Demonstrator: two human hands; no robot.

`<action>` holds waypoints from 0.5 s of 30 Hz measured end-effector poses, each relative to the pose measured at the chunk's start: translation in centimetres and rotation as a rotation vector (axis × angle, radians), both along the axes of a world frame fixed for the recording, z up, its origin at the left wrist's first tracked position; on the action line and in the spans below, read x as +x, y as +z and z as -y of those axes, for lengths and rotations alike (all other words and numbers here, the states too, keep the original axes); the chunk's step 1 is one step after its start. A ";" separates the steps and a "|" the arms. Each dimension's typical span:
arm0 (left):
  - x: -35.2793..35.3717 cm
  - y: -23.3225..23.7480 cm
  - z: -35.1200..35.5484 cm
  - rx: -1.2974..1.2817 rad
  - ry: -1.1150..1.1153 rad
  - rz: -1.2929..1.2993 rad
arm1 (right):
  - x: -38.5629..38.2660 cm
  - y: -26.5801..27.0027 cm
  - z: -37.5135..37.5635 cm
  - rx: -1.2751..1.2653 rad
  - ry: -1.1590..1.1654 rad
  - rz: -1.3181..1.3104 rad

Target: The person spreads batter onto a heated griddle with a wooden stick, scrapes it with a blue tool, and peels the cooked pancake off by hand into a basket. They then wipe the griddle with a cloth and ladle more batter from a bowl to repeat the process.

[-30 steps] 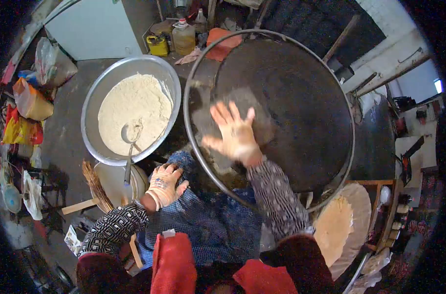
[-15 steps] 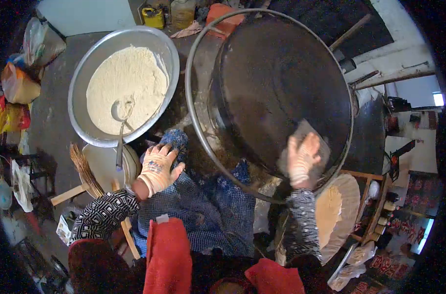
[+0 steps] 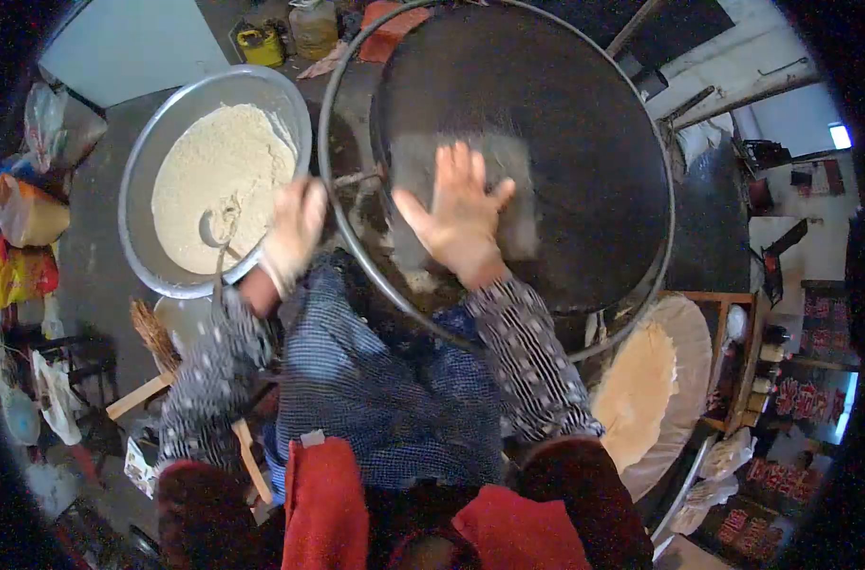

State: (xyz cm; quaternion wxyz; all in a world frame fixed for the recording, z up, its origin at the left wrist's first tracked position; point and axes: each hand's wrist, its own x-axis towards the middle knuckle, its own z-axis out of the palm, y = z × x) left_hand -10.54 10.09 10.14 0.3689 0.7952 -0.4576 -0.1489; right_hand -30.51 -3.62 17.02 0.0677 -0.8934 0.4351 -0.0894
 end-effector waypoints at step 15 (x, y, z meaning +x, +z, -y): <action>-9.3 -2.7 1.1 -0.399 0.018 -0.984 | -16.7 0.0 1.1 -0.062 -0.587 0.020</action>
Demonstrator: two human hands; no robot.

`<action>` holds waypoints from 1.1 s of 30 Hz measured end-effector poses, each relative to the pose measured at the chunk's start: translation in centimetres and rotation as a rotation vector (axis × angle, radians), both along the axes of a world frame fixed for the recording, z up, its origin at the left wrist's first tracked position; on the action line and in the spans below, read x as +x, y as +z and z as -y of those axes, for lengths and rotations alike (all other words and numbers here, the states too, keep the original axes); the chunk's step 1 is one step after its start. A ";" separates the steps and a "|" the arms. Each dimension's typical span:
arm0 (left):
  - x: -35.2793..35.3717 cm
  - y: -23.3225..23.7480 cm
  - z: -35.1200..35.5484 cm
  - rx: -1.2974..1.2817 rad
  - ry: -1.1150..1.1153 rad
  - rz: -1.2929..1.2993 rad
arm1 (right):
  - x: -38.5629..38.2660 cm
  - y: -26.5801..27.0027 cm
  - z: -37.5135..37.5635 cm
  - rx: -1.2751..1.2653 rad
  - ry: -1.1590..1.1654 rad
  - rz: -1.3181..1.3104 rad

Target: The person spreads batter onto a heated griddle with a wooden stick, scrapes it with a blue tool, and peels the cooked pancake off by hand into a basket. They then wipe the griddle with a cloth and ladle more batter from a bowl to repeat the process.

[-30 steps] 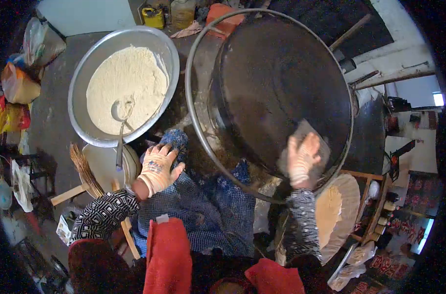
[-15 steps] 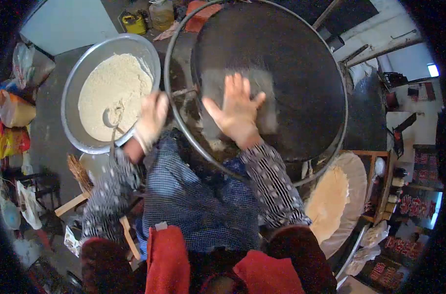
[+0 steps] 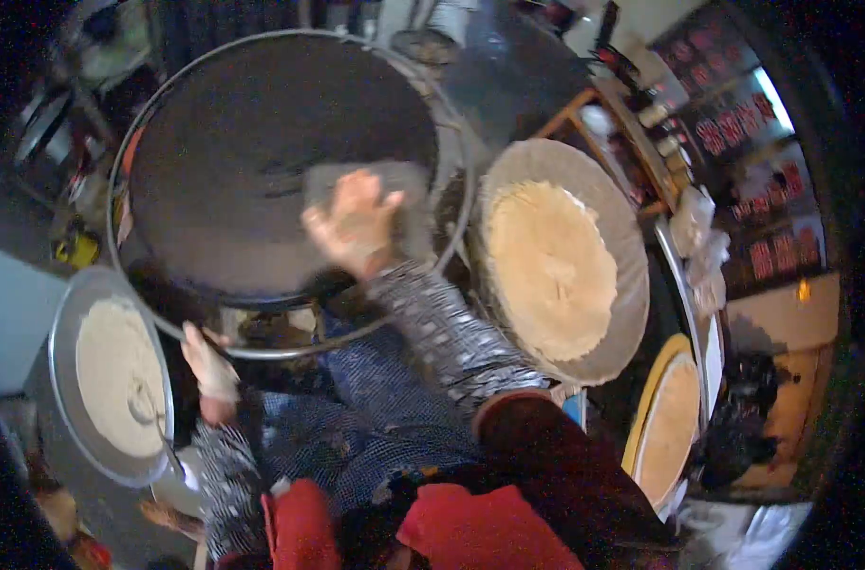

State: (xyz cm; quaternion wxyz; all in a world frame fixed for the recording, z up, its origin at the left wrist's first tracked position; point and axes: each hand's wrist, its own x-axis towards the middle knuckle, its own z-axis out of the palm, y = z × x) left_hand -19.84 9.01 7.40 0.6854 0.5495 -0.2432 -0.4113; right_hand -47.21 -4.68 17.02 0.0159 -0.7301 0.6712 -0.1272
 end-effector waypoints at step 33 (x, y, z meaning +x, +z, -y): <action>-20.3 10.8 -15.8 0.417 -1.384 0.313 | -20.5 -25.6 -49.3 0.239 -1.010 0.541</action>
